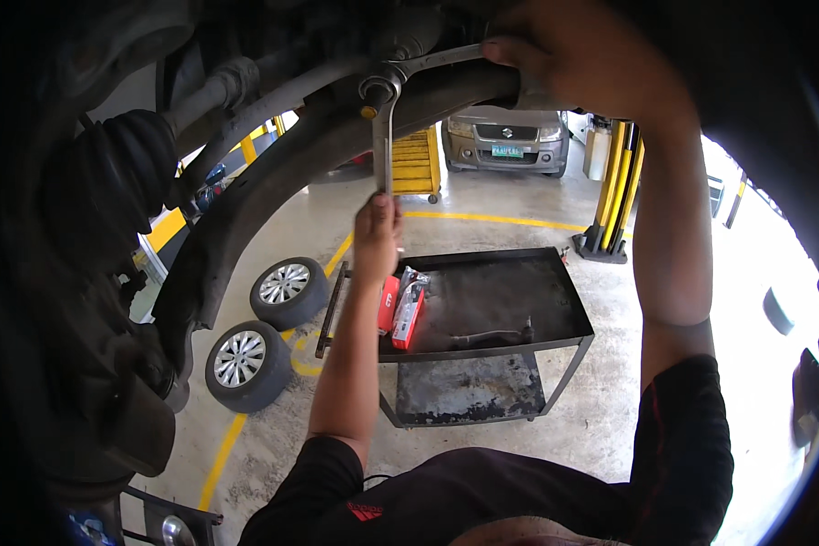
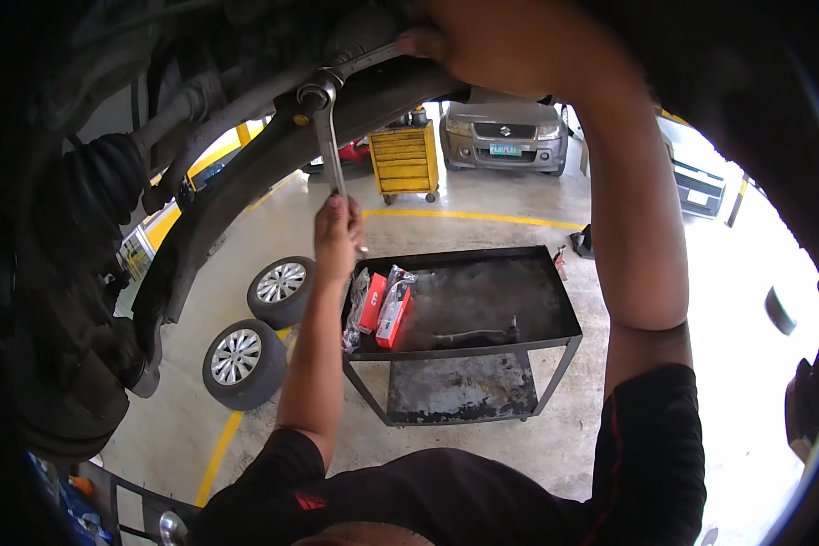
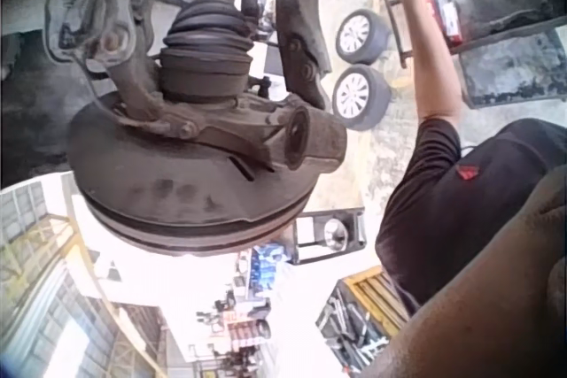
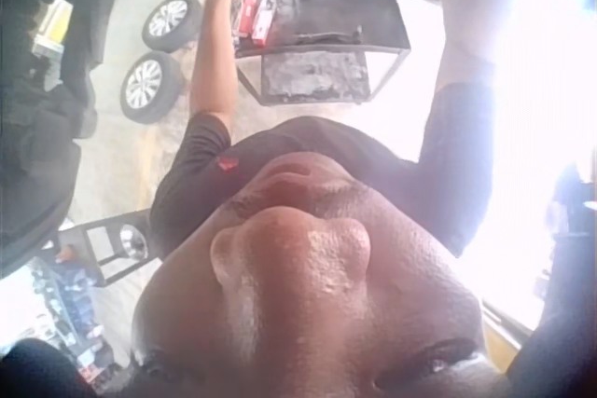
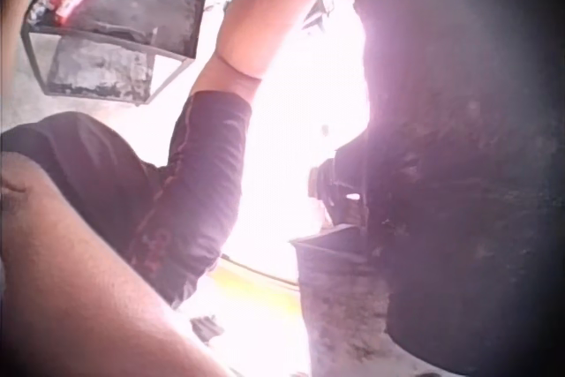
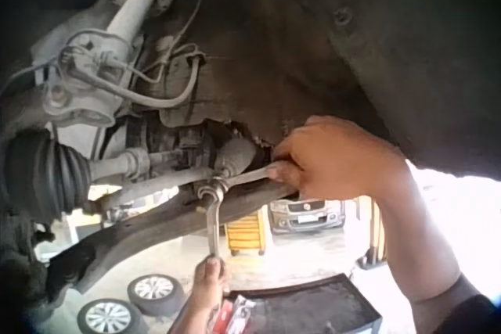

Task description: The person places replacement car parts onto a cart and selects wrenches from a tool chest. The person then uses the wrenches to loosen the tie rod components under the raised car.

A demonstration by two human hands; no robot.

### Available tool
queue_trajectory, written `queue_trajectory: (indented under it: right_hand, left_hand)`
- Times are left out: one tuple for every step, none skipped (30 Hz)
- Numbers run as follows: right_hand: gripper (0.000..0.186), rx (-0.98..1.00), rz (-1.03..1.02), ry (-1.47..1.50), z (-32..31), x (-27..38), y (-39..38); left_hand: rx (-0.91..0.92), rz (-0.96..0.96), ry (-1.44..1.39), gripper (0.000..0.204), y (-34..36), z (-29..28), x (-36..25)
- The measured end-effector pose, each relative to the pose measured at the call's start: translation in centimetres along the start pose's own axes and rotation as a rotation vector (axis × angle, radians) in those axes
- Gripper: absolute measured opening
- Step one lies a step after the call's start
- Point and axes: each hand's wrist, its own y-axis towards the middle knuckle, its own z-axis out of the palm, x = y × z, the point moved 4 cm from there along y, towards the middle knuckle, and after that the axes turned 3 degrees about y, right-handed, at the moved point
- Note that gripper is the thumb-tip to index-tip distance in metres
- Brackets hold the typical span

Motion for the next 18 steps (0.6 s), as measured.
queue_trajectory:
  right_hand:
    - [0.023, -0.021, 0.006, 0.054, 0.6, -0.2, -0.2]
    - [0.023, -0.018, 0.011, 0.057, 1.7, -1.1, -0.2]
    - [0.03, 0.014, 0.002, 0.139, 3.5, -2.3, 0.0]
    - [0.037, 0.042, -0.014, 0.218, 5.0, -2.8, -0.1]
    - [0.037, 0.048, -0.013, 0.209, 6.6, -3.4, -0.8]
    - [0.036, -0.051, 0.016, 0.269, 7.6, -3.9, -1.6]
    - [0.035, -0.149, 0.042, 0.328, 7.5, -4.7, -2.2]
    - [0.035, -0.144, 0.033, 0.32, 7.1, -5.1, -2.3]
    - [0.034, -0.074, 0.139, 0.497, 7.0, -6.0, -2.5]
    - [0.035, -0.004, 0.245, 0.679, 7.1, -6.5, -2.6]
    - [0.034, -0.02, 0.187, 0.726, 7.2, -7.0, -2.2]
    - [0.034, -0.018, 0.183, 0.72, 7.6, -7.6, -1.9]
    - [0.033, -0.09, 0.076, 0.664, 7.7, -7.6, -1.7]
    - [0.032, -0.161, -0.035, 0.607, 7.2, -7.0, -1.6]
    - [0.032, -0.161, -0.041, 0.605, 7.0, -6.7, -1.6]
    - [0.035, -0.079, 0.011, 0.619, 7.4, -5.7, -1.4]
    - [0.038, 0.003, 0.06, 0.633, 7.7, -4.8, -1.2]
    - [0.038, -0.006, 0.04, 0.645, 8.6, -4.0, -1.7]
  left_hand:
    - [-0.03, -0.045, -0.071, 0.054, -0.4, 2.2, 0.7]
    - [0.024, -0.089, -0.199, 0.055, -1.2, 5.0, 1.0]
    - [0.057, -0.176, -0.437, 0.055, -2.0, 8.1, 0.6]
    - [0.142, -0.123, -0.674, 0.05, -2.2, 10.7, -0.1]
    - [0.15, -0.146, -0.763, 0.045, -2.6, 13.6, -1.4]
    - [0.197, -0.038, -0.87, 0.042, -2.4, 15.7, -2.7]
    - [0.229, 0.025, -0.835, 0.039, -2.5, 17.3, -4.4]
    - [0.245, 0.058, -0.792, 0.035, -2.4, 18.1, -5.9]
    - [0.23, 0.034, -0.737, 0.035, -2.3, 18.7, -7.0]
    - [0.212, 0.009, -0.674, 0.036, -2.2, 18.8, -8.1]
    - [0.21, 0.032, -0.642, 0.038, -2.1, 19.5, -9.2]
    - [0.209, 0.055, -0.609, 0.04, -1.8, 20.2, -10.3]
    - [0.342, 0.058, -0.561, 0.042, -1.6, 20.2, -11.7]
    - [0.273, 0.066, -0.448, 0.043, -1.6, 20.3, -13.3]
    - [0.263, 0.101, -0.399, 0.044, -1.3, 20.5, -13.8]
    - [0.243, 0.14, -0.337, 0.046, -0.8, 20.1, -14.3]
    - [0.232, 0.152, -0.322, 0.046, -0.4, 19.4, -14.7]
    - [0.327, 0.113, -0.364, 0.046, -0.2, 18.9, -15.1]
